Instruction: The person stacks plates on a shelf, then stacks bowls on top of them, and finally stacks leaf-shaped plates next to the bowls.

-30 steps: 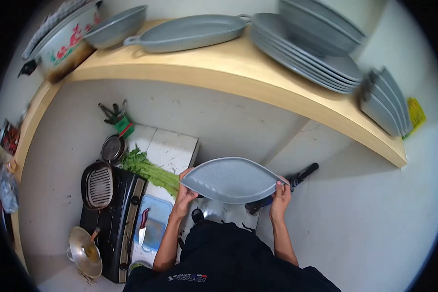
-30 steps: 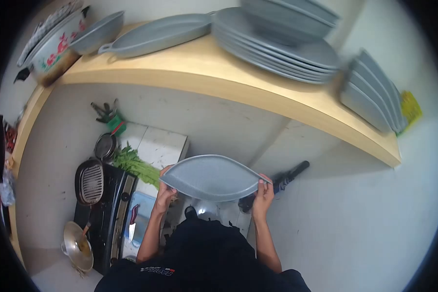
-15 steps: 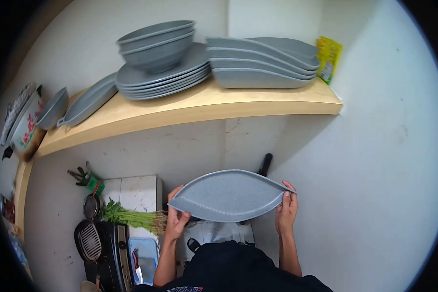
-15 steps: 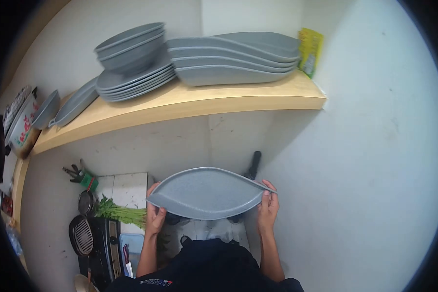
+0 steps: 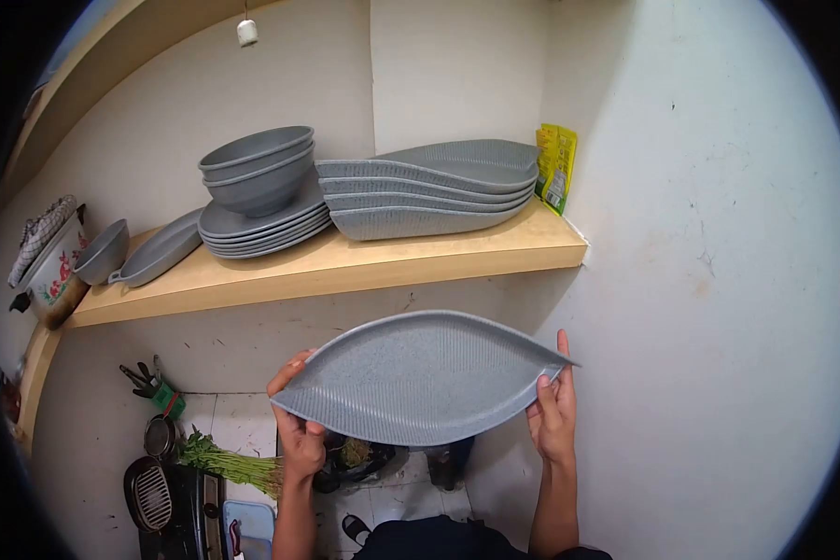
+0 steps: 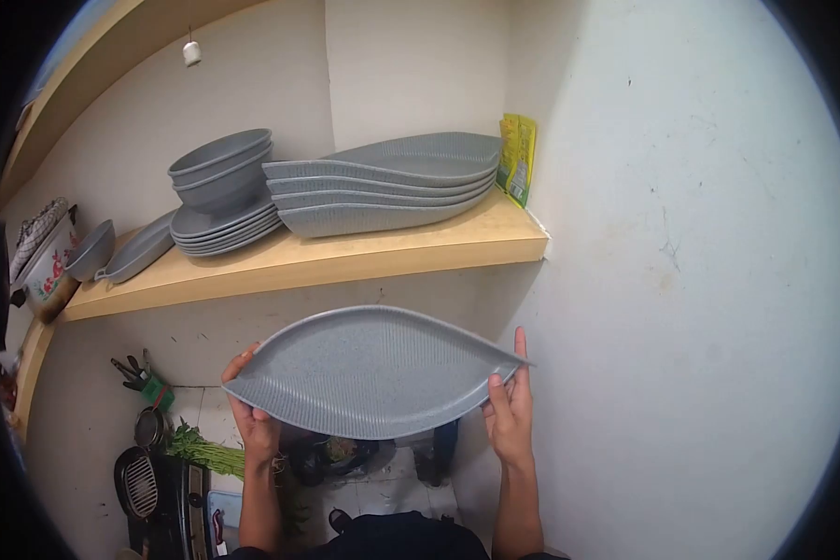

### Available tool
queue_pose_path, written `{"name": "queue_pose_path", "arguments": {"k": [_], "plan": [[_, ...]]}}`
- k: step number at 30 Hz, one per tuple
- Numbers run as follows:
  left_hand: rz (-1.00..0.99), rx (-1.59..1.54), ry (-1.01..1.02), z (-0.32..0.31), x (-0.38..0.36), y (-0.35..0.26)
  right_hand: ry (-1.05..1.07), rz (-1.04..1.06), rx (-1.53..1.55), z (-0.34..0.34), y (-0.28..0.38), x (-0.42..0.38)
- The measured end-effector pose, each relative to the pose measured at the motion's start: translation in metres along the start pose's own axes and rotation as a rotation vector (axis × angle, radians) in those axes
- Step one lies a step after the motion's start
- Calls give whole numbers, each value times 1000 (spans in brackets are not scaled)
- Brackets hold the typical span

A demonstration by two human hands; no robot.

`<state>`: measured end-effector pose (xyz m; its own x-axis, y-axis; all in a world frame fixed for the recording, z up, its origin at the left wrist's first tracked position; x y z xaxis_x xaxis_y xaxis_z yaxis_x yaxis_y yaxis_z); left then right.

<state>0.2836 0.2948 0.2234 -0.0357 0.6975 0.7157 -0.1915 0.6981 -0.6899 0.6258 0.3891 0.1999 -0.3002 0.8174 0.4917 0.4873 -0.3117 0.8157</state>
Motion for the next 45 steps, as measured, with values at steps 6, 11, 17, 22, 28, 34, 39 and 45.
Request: {"name": "queue_pose_path", "arguments": {"k": [6,11,17,22,28,34,39,45], "plan": [[-190,92,38,0,41,-49,-4,189,12,-8,50,42],[-384,162,78,7,92,-89,-59,316,21,-23,101,89],[-339,23,57,20,166,-112,-98,351,-90,-36,147,154],[-253,25,64,25,221,-121,50,368,-148,-57,176,199],[-62,94,43,20,250,-115,18,260,-302,-45,177,247],[-45,83,64,10,269,-79,-67,268,-398,-25,169,270],[35,111,14,1,271,-60,-100,290,-543,-17,165,271],[-27,-18,-99,-6,270,-51,74,88,-696,-12,143,273]]}}
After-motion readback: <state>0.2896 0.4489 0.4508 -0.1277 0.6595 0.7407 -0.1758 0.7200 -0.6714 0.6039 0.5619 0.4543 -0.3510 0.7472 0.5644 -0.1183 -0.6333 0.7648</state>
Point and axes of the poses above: each hand's wrist, its own x-axis towards the middle knuckle, its own z-axis out of the back of the hand, y = z × x, the point moved 8 cm from there along x, towards the middle knuckle, and after that the axes turned 15 degrees about y, right-handed, at the moved point
